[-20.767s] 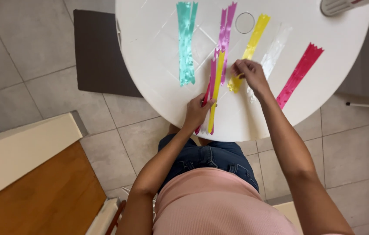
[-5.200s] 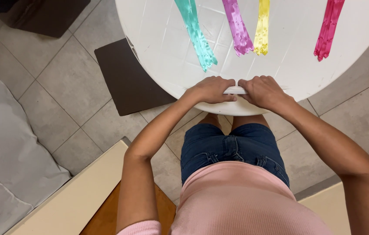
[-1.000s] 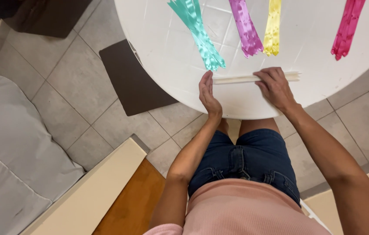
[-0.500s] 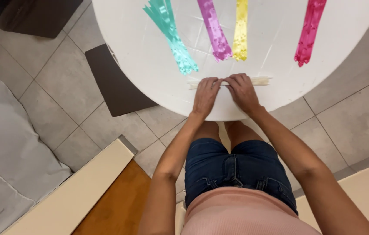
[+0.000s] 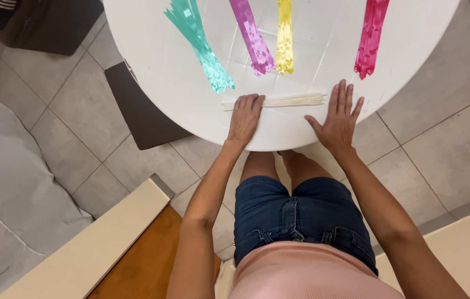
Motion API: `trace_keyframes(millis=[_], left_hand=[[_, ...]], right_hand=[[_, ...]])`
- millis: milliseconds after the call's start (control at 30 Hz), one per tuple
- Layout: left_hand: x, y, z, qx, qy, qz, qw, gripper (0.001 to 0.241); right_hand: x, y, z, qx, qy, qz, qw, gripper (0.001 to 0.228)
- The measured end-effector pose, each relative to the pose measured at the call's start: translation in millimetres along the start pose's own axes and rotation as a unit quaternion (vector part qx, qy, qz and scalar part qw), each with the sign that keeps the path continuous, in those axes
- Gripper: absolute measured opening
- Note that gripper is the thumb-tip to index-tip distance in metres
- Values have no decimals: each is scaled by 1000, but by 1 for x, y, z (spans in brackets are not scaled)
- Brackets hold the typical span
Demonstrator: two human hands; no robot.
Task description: Sorting colorful ribbons by color and placing them into clear plastic sleeves for retail packaging.
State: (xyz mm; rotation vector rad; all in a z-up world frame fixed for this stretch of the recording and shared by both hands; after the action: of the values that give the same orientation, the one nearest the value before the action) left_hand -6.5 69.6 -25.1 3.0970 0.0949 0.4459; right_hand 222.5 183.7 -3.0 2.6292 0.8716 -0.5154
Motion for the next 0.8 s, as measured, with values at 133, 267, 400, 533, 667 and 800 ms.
trace_keyframes(millis=[133,267,400,533,667,800], left_hand=[[1,0,-2,-9,-11,2,1000,26],[4,1,-6,-16,-21,2,1000,27],[5,1,-4,-20,-28,1,999,28],[4,5,-1,-26,-36,-4,999,28],[-5,0,10,-26,-49,25,998,26],[-12,1,28,-19,-47,39,998,24]], right_hand=[[2,-1,6,-30,0,11,999,102],[-3,-2,10,-46,4,1,999,92],[-11,-2,15,-46,0,2,999,89],[-15,1,13,-41,-19,7,999,92],[-26,-1,-3,21,-58,-57,996,83],[-63,-18,15,52,-39,-220,973,66]])
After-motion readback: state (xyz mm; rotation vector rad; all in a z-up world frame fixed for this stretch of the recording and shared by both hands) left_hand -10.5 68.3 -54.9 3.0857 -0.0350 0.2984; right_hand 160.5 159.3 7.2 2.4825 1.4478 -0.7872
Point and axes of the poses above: each hand's wrist, its own y-axis away from the middle knuckle, its own z-axis out of the palm, x = y × z, the point moved 5 cm from there along -y, towards the middle knuckle, and after that the axes turned 9 degrees about -x, right-handed, at the moved point
